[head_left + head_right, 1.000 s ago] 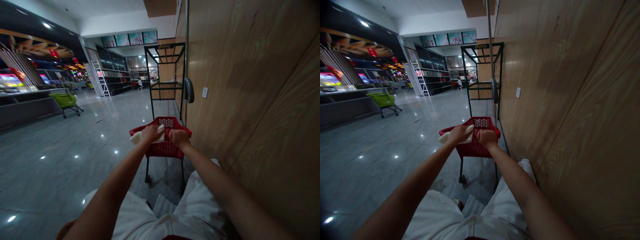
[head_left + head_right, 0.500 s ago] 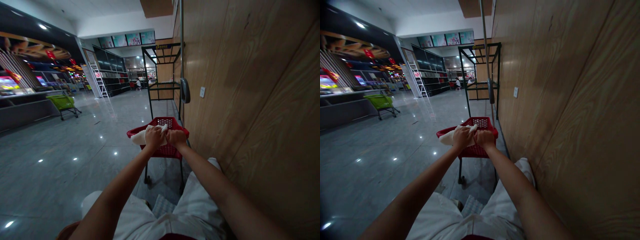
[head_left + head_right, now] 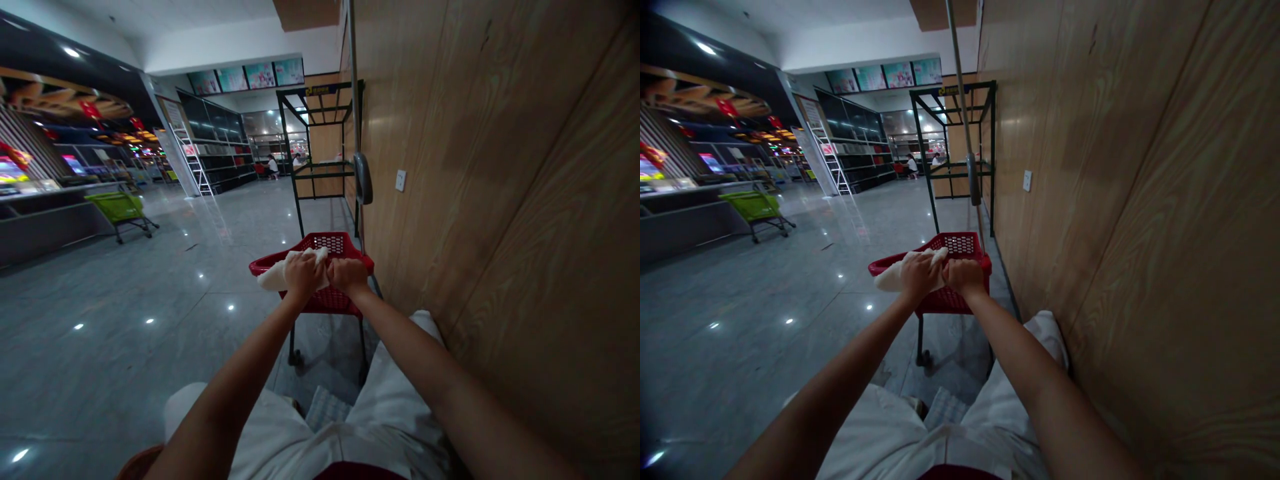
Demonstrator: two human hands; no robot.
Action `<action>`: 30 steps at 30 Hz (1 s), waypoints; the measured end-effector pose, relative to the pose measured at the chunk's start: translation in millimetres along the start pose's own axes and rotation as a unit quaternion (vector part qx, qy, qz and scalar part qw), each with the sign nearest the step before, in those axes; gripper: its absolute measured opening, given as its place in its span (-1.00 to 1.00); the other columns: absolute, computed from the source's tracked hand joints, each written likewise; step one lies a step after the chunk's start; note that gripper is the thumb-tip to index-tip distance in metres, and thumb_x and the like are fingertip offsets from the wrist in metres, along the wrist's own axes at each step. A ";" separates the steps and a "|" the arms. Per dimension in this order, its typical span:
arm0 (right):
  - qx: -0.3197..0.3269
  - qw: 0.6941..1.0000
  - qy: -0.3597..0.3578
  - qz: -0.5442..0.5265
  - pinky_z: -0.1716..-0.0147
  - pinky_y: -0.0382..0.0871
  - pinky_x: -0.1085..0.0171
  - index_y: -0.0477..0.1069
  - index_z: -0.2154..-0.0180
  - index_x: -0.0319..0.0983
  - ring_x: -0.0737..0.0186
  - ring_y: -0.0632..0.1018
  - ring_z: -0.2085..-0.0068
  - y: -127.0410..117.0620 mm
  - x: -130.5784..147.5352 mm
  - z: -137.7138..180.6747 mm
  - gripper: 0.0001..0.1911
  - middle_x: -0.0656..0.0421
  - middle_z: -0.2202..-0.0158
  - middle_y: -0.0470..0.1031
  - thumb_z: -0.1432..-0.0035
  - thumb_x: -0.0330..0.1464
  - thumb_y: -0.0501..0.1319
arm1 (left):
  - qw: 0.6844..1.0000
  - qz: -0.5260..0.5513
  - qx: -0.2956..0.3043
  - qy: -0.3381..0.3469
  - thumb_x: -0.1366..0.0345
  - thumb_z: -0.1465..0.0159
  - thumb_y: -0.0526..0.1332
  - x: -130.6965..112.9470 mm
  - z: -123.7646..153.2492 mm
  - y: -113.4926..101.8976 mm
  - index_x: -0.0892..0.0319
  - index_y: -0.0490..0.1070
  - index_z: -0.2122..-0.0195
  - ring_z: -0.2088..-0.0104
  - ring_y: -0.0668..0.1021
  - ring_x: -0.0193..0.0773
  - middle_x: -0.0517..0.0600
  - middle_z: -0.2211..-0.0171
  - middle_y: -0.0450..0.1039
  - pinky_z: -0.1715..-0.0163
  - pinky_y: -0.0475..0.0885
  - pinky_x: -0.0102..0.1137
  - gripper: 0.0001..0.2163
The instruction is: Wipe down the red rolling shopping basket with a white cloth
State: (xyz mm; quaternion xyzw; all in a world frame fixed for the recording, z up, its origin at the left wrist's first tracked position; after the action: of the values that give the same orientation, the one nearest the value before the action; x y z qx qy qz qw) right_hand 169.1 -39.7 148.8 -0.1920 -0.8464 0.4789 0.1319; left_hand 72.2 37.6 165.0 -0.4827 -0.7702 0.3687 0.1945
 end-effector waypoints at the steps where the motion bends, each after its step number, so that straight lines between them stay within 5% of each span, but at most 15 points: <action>1: 0.005 1.000 -0.001 0.001 0.38 0.26 0.28 0.48 0.31 -0.33 0.13 0.56 0.35 0.2 -0.9 -0.5 -0.62 -0.05 0.34 0.56 -0.22 -0.29 -0.06 | 1.000 0.004 0.027 -0.006 0.01 -0.33 -0.12 -3.5 -4.8 2.1 0.10 0.52 0.19 0.21 0.50 -0.19 0.04 0.24 0.54 0.12 0.26 -0.31 -0.55; 7: -0.001 1.000 -0.017 -0.001 0.37 0.25 0.30 0.47 0.29 -0.31 0.16 0.55 0.35 1.5 -3.2 0.7 -0.65 -0.01 0.33 0.57 -0.21 -0.32 -0.06 | 0.978 -0.006 0.174 -0.115 -0.10 -0.29 -0.17 36.4 -33.9 1.9 0.16 0.56 0.30 0.30 0.54 -0.13 0.10 0.34 0.55 0.32 0.29 -0.36 -0.41; 11: -0.019 1.000 -0.012 -0.010 0.39 0.25 0.30 0.47 0.32 -0.29 0.17 0.55 0.38 0.0 -0.6 2.2 -0.65 0.02 0.37 0.56 -0.21 -0.33 -0.06 | 0.988 0.013 0.115 -0.098 0.00 -0.34 -0.17 62.3 -15.1 -3.3 0.11 0.51 0.16 0.21 0.54 -0.16 0.05 0.23 0.56 0.24 0.32 -0.37 -0.50; 16: -0.025 1.000 -0.010 -0.008 0.41 0.24 0.29 0.47 0.33 -0.29 0.15 0.55 0.38 -1.4 0.0 2.2 -0.66 0.02 0.37 0.56 -0.20 -0.33 -0.06 | 0.996 0.012 -0.038 -0.085 0.09 -0.35 -0.09 40.6 12.8 -3.8 0.05 0.48 0.12 0.06 0.48 -0.19 0.01 0.09 0.50 0.02 0.26 -0.31 -0.63; 22: -0.021 1.000 -0.018 -0.002 0.39 0.21 0.29 0.47 0.34 -0.30 0.17 0.54 0.37 2.3 -3.5 0.5 -0.66 0.02 0.37 0.56 -0.20 -0.32 -0.05 | 0.999 0.022 0.018 -0.031 0.02 -0.32 -0.08 9.8 -6.7 2.3 0.07 0.51 0.20 0.15 0.51 -0.16 0.04 0.19 0.54 0.06 0.25 -0.29 -0.59; 26: -0.024 0.999 -0.029 0.004 0.40 0.19 0.29 0.47 0.33 -0.30 0.20 0.52 0.39 2.8 -3.0 0.1 -0.64 0.02 0.38 0.55 -0.21 -0.32 -0.06 | 0.992 0.062 0.097 -0.051 -0.06 -0.32 -0.17 30.6 -20.2 2.9 0.08 0.53 0.19 0.26 0.55 -0.18 0.02 0.25 0.57 0.28 0.32 -0.37 -0.48; 30: -0.047 0.998 -0.039 -0.012 0.41 0.16 0.30 0.48 0.35 -0.28 0.22 0.51 0.40 2.7 -4.0 3.2 -0.65 0.04 0.39 0.55 -0.21 -0.32 -0.05 | 0.995 0.052 0.060 -0.053 -0.01 -0.34 -0.19 65.5 -9.3 3.2 0.08 0.51 0.15 0.25 0.56 -0.20 0.01 0.23 0.57 0.26 0.35 -0.39 -0.49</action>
State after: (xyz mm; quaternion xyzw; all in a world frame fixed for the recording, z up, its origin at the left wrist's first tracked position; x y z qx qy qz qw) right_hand 171.9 -42.7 144.7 -0.1684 -0.8747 0.4444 0.0952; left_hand 50.2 100.1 165.0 -0.4893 -0.7297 0.4493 0.1622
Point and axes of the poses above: each hand's wrist, its own z-axis away from the middle knuckle, its own y-axis out of the palm, x = y × z, the point moved 3 cm from there along -z, towards the middle knuckle
